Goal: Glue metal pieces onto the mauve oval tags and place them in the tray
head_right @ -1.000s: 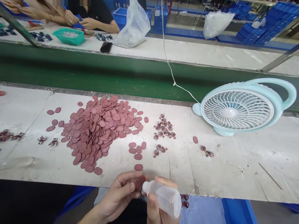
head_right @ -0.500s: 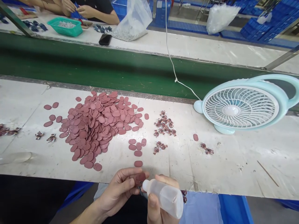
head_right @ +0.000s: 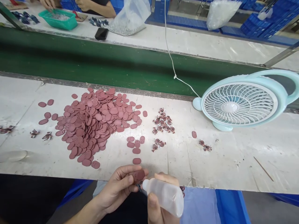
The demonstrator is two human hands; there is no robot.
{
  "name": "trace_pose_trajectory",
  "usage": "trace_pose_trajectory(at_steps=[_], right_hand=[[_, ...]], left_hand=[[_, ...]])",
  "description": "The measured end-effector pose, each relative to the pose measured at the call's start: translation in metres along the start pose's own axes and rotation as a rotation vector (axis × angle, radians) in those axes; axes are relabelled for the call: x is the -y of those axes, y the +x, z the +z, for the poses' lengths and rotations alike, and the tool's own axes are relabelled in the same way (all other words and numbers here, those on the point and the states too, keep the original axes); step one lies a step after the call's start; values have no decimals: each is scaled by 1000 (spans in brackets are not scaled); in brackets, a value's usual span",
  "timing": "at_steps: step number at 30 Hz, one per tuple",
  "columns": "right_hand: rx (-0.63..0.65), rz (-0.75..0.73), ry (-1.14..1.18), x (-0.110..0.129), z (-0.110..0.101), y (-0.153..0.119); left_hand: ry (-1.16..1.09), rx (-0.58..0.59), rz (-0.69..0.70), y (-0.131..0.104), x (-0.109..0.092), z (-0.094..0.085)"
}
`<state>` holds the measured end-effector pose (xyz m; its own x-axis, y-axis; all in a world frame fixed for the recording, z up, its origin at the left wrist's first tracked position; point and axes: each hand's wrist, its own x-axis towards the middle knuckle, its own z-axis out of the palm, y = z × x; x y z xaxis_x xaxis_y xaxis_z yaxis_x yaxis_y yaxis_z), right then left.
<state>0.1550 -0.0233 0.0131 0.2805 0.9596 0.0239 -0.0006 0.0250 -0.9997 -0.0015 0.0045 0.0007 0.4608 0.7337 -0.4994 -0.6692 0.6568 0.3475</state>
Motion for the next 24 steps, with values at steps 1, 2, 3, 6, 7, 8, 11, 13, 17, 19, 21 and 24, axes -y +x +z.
trace_pose_trajectory(at_steps=[1,2,3,6,7,8,11,13,17,19,21,24], right_hand=[[6,29,84,4,-3,4],[-2,81,184,7,-8,11],[-16,157,307,9,-15,18],[-61,408,863,0,-48,49],[-54,476,1107,-10,-62,60],[-21,541,1352,-21,-76,72],[221,673,1733,-54,-112,99],[294,648,1712,-62,-121,104],[161,417,1115,-44,-95,85],[56,287,450,-32,-70,78],[31,218,-12,-27,-47,80],[66,164,-319,-33,-26,98]], left_hand=[[0,3,2,0,0,0],[0,6,4,0,-1,-1],[0,8,7,-1,-1,-1],[-2,14,10,-2,-3,-2],[-4,14,9,-2,-3,-3],[-3,12,5,-2,-4,-4],[6,-1,-12,-3,-4,-6],[16,-13,-18,-3,-5,-8],[28,-46,-11,-2,-7,-11],[33,-57,0,-2,-8,-11],[38,-63,6,-3,-9,-10],[46,-68,6,-4,-9,-8]])
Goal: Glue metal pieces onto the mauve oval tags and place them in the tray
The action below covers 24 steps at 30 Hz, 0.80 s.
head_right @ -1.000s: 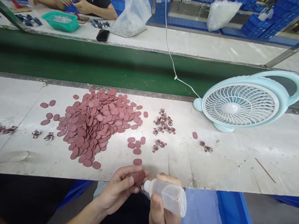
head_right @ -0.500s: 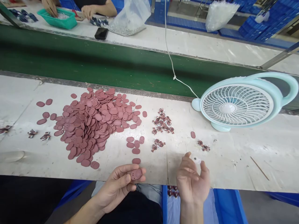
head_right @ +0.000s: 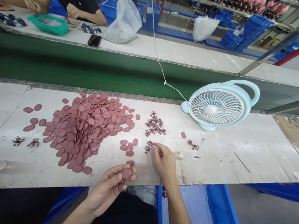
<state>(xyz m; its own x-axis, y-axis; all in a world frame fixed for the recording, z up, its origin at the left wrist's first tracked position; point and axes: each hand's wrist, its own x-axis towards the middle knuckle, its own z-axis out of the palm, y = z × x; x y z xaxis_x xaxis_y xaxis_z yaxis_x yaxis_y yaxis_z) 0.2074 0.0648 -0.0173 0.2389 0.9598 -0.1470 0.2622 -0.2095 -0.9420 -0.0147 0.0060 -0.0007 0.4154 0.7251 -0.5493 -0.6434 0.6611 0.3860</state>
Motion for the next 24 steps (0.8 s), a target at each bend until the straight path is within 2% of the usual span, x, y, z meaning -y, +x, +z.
trace_pose_trajectory(at_steps=[4,8,13,20,22,24], right_hand=[[14,-63,-323,-4,4,16],[53,-79,-501,-2,-8,4],[91,-109,-606,4,-18,-8],[100,-85,-605,5,-13,-4],[100,-57,-514,11,-16,-14],[143,12,-301,20,-17,-32]], left_hand=[[10,-15,-6,-2,0,-2],[14,-54,-8,-3,-1,-5],[20,-68,-16,0,-1,-5],[25,-33,-15,1,0,-2],[29,-29,0,1,0,-2],[43,-20,27,0,1,-3]])
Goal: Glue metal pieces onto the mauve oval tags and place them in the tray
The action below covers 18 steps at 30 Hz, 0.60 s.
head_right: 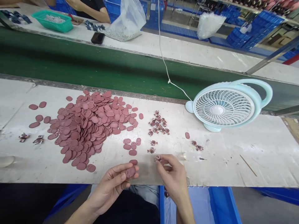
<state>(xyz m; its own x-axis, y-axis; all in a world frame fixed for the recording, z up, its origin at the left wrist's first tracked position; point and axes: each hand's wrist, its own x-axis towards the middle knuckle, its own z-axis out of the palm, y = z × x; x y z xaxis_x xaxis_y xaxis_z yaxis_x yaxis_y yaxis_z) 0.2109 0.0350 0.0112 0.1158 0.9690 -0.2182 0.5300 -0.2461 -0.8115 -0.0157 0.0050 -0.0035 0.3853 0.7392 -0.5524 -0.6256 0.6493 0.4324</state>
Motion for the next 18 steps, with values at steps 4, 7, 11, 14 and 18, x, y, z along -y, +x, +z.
trace_pose_trajectory(at_steps=[4,7,11,14,18], right_hand=[[172,119,419,23,8,-36],[218,131,507,37,19,-48],[191,116,473,42,27,-46],[183,91,420,40,28,-43],[192,106,390,38,29,-43]], left_hand=[[63,29,60,0,4,0],[123,57,103,-1,8,2],[155,81,140,0,10,2],[170,83,154,0,10,1],[171,59,147,1,9,4]])
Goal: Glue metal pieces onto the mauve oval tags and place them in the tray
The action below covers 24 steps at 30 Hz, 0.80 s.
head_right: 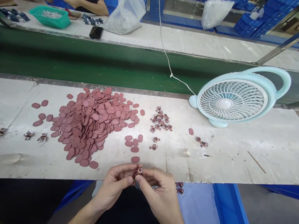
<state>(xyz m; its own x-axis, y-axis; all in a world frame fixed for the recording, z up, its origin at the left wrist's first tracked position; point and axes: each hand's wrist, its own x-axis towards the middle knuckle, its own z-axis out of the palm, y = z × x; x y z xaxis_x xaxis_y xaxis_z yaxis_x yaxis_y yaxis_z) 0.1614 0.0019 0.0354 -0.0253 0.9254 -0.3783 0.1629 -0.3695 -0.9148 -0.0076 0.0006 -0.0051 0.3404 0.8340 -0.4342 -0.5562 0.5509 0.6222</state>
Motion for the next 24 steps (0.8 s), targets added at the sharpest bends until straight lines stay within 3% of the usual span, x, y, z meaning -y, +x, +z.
trace_pose_trajectory(at_steps=[5,11,24], right_hand=[[96,106,141,2,-6,6],[251,191,343,-2,-16,18],[252,194,370,-6,-14,19]], left_hand=[[-61,-33,1,2,0,5],[50,-24,40,3,4,7],[66,-105,17,2,4,12]])
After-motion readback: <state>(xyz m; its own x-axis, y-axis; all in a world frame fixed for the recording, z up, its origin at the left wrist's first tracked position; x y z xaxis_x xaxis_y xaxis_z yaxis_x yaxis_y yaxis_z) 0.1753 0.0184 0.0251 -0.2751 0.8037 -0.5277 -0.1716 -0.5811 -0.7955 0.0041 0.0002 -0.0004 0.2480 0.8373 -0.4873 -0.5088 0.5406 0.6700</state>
